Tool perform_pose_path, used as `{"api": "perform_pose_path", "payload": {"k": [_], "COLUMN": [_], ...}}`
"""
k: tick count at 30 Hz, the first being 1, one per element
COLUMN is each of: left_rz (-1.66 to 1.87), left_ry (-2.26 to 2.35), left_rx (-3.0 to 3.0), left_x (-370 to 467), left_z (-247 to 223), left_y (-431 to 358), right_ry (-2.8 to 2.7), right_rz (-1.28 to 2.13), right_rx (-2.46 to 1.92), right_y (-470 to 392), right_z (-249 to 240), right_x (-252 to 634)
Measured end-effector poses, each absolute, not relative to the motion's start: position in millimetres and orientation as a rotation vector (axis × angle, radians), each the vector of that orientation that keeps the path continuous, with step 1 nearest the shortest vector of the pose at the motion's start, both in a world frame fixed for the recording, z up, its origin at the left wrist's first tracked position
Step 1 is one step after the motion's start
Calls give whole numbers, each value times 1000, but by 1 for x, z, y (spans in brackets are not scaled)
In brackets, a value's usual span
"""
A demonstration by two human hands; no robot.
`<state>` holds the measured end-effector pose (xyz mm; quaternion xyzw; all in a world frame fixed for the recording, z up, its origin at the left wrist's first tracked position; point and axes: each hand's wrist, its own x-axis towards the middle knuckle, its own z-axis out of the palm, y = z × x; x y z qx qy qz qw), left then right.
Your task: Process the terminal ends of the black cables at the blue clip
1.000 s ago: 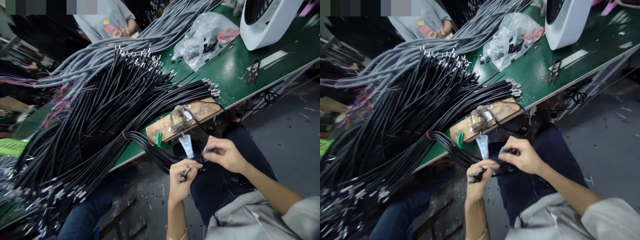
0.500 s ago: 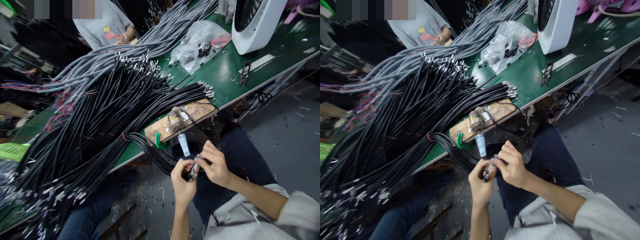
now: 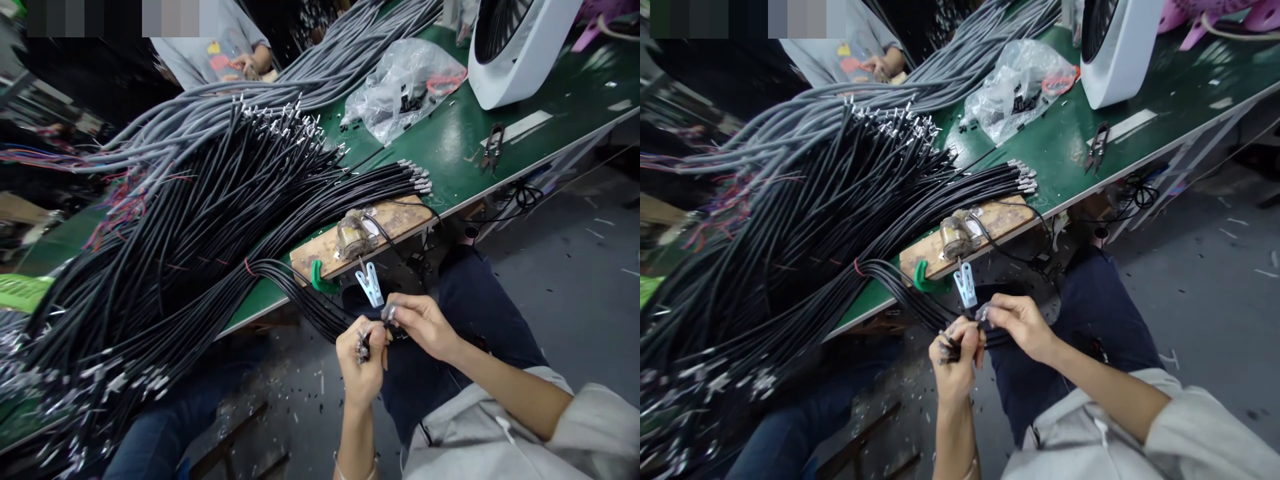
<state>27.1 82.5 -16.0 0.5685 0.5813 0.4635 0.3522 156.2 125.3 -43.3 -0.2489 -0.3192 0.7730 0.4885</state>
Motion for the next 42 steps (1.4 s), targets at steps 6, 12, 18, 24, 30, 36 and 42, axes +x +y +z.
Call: {"api": "perform_pose_path", "payload": {"k": [6,12,18,24,30,36,42], "left_rz": [1134,1239,1263,1347,1333,1301,1282], "left_ry": [1504,1678,1701,1606,1647,1711,1698], "left_rx": [1363,1465,1530,1579,1546,1541,1554], "left_x": [25,33,36,39,41,39,40], "left_z": [-21,-23,-20,-25,-27,-25,-25], "left_y": [79,76,80,85,85,82,81], "right_ry": [-1114,-1231,-1413,-1208,-1295,-1369,-1252], "right_rz": [1778,988,688,1249,1214,1145,1342], "right_rx": [-596,-864,-827,-1045,-1087,-1060,-1028], "right_y": [136,119,115,127,122,117,130], "right_z": [-34,-44,-49,-35,-36,-45,-48], "right_x": [165,148,164,175,174,175,184]}}
